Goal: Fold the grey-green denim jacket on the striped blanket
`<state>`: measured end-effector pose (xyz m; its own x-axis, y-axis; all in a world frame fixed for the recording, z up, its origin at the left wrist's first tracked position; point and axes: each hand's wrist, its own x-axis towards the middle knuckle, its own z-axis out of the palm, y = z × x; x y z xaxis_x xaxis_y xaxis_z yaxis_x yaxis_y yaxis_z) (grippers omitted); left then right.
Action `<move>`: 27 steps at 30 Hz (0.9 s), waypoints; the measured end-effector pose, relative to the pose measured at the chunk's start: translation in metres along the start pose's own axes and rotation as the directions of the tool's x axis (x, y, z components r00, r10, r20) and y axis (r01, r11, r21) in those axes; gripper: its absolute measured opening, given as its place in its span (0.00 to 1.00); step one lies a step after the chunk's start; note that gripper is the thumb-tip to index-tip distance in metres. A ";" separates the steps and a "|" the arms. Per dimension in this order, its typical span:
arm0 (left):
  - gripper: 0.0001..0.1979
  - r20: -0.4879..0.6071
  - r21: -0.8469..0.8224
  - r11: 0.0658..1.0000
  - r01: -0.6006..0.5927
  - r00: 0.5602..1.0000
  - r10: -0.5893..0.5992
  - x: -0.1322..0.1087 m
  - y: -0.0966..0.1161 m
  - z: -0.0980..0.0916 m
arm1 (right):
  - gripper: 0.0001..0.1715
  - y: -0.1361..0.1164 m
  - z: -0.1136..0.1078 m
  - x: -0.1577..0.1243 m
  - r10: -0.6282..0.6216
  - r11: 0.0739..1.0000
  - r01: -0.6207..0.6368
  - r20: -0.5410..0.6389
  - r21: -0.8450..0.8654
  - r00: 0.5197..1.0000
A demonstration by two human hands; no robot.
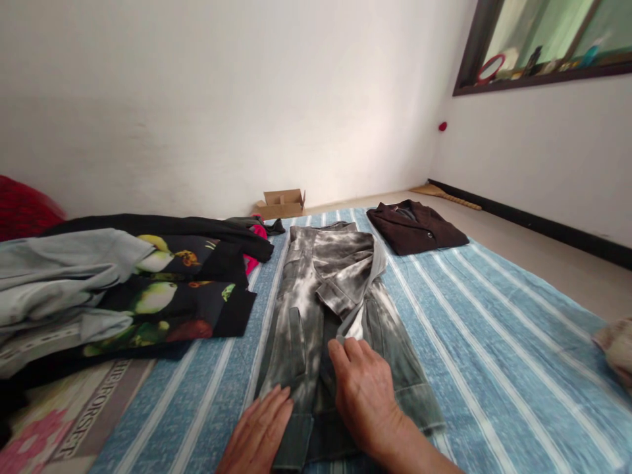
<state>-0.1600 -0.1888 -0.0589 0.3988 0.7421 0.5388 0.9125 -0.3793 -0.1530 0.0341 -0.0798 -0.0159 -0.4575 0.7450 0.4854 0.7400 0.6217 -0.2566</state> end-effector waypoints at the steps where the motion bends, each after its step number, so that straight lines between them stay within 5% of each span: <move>1: 0.25 0.015 0.002 1.000 0.018 1.000 -0.018 0.000 0.003 -0.001 | 0.15 0.002 -0.001 -0.002 0.004 1.000 -0.004 -0.002 -0.003 1.000; 12: 0.25 0.002 -0.031 0.992 0.122 0.993 -0.122 0.000 0.019 -0.006 | 0.22 0.026 -0.010 -0.022 0.076 0.997 -0.077 0.052 0.027 0.996; 27: 0.27 0.050 0.003 0.996 0.089 0.995 -0.089 0.004 0.023 -0.011 | 0.21 0.053 -0.018 -0.033 0.237 0.964 -0.253 0.171 0.083 0.956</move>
<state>-0.1378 -0.2005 -0.0511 0.3197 0.7995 0.5085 0.9447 -0.3100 -0.1065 0.0971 -0.0758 -0.0306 -0.3468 0.9010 0.2605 0.7885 0.4305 -0.4392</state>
